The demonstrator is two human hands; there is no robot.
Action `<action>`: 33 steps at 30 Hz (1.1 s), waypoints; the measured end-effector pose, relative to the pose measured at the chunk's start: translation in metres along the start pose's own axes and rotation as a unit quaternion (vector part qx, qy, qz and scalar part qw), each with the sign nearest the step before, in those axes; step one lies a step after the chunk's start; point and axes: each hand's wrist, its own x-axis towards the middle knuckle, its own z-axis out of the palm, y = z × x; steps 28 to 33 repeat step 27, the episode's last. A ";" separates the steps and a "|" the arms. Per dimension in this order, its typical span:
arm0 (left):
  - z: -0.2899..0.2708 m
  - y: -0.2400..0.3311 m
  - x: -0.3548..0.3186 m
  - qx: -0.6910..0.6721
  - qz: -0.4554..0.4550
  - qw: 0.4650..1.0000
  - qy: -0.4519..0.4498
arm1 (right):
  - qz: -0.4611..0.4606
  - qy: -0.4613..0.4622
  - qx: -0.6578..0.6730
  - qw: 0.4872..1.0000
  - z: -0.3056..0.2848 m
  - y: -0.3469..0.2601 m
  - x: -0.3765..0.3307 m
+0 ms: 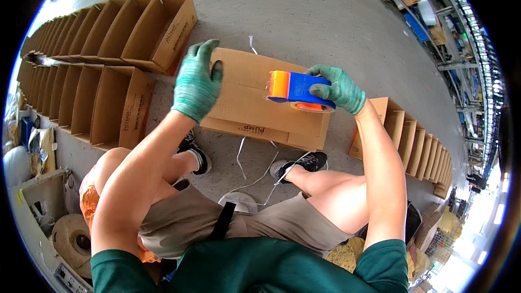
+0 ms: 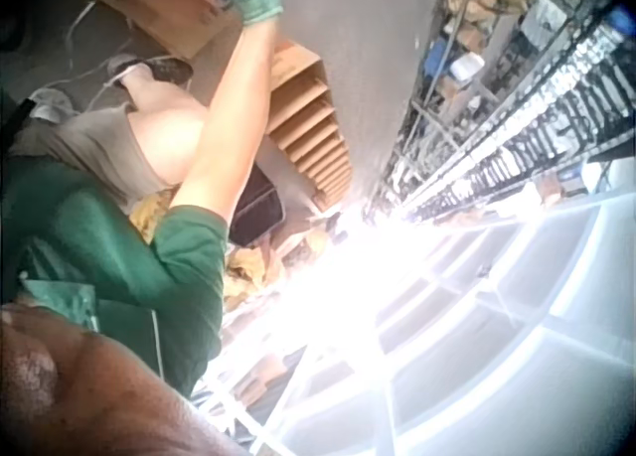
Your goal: The person sits on the floor and repeatedly folds the flaps of cardboard boxes closed. They use a handheld tape dispenser to apply clear packing tape across the seams of each box, then place the sealed boxes into a stack.
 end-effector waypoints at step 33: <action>0.016 -0.014 -0.020 -0.137 -0.321 0.929 0.124 | 0.070 -0.044 -0.050 0.995 0.003 -0.023 0.003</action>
